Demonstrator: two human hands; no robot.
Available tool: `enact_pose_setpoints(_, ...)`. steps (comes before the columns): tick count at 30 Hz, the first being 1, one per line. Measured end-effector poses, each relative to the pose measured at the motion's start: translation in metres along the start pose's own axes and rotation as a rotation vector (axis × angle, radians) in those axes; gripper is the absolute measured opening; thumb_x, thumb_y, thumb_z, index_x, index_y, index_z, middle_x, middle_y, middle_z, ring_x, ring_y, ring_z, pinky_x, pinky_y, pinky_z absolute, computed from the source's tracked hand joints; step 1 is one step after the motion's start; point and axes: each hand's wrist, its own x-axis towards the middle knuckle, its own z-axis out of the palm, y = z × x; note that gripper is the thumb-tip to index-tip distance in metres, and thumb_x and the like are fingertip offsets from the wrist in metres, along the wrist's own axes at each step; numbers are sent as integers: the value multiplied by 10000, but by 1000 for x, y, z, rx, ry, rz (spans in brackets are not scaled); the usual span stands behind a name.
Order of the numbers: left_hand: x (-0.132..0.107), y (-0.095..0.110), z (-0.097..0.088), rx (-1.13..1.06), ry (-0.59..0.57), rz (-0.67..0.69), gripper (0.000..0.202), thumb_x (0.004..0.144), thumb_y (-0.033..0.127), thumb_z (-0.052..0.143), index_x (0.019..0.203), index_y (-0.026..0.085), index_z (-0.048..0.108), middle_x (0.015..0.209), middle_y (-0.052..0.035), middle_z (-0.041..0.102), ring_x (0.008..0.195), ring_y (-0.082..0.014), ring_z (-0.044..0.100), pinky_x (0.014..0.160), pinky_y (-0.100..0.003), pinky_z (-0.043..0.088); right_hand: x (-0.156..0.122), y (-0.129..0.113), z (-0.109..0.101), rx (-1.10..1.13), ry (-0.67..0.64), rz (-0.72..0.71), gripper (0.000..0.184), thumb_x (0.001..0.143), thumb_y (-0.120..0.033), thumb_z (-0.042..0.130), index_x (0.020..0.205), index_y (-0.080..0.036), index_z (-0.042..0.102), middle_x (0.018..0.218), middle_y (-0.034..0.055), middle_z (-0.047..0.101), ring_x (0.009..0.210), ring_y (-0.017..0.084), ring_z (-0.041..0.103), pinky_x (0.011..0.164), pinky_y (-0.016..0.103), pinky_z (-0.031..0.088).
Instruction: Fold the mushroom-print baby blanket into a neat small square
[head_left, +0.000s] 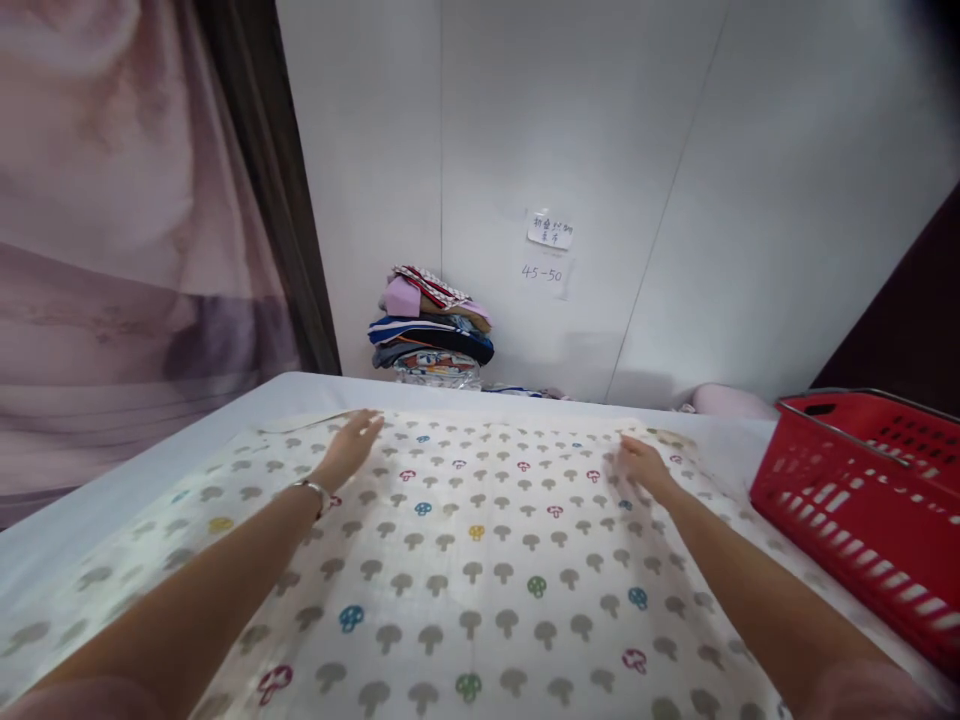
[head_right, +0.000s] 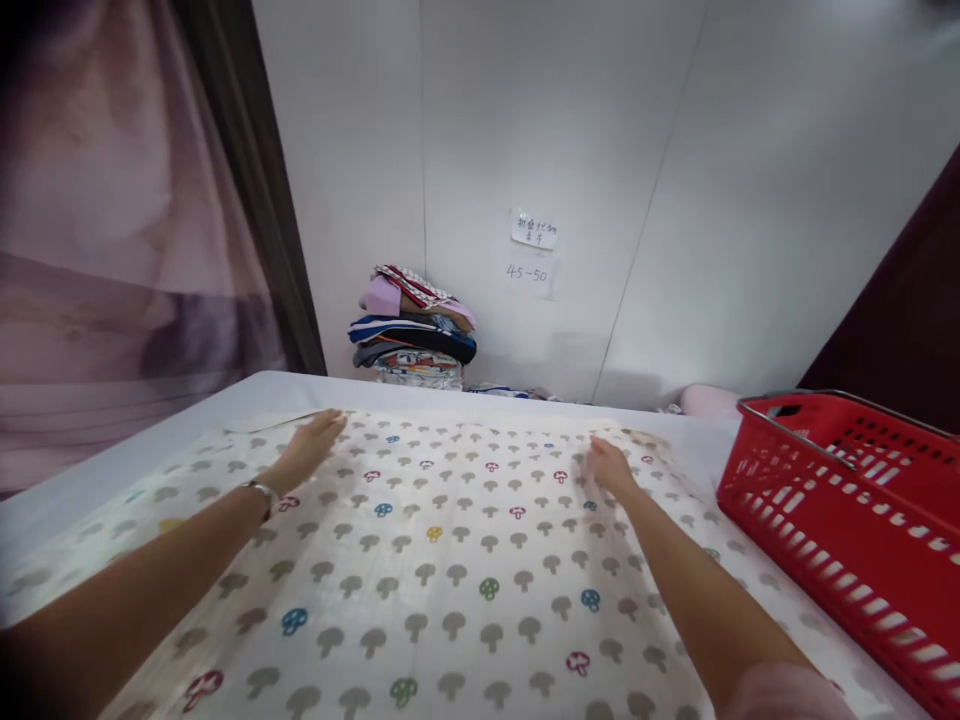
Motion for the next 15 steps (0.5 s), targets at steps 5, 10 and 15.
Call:
enact_pose_setpoints(5,-29,38,27,67,-282,221,362,801,419,445,1037,228,643,1386,-21,432,1043,-201,588,919,-280,453,-11,-46,42,-88,-143,-176,319,727,-157,493,958,-209,706,1060,40,673,1051,210,584,962,340,412)
enact_pose_setpoints(10,-55,63,50,177,-402,366,377,814,317,417,1093,157,614,1360,-92,457,1169,-220,504,1007,-323,379,1,-92,97,-180,-250,-269,343,775,-134,472,1032,-227,680,1143,13,638,1102,178,551,974,273,383)
enact_pose_setpoints(15,-81,61,66,231,-479,520,305,821,249,422,1046,185,619,1298,-88,521,1152,-227,505,998,-384,379,16,-122,140,-293,-301,-251,389,800,-152,474,1160,-216,607,1161,47,625,1083,221,559,914,305,416)
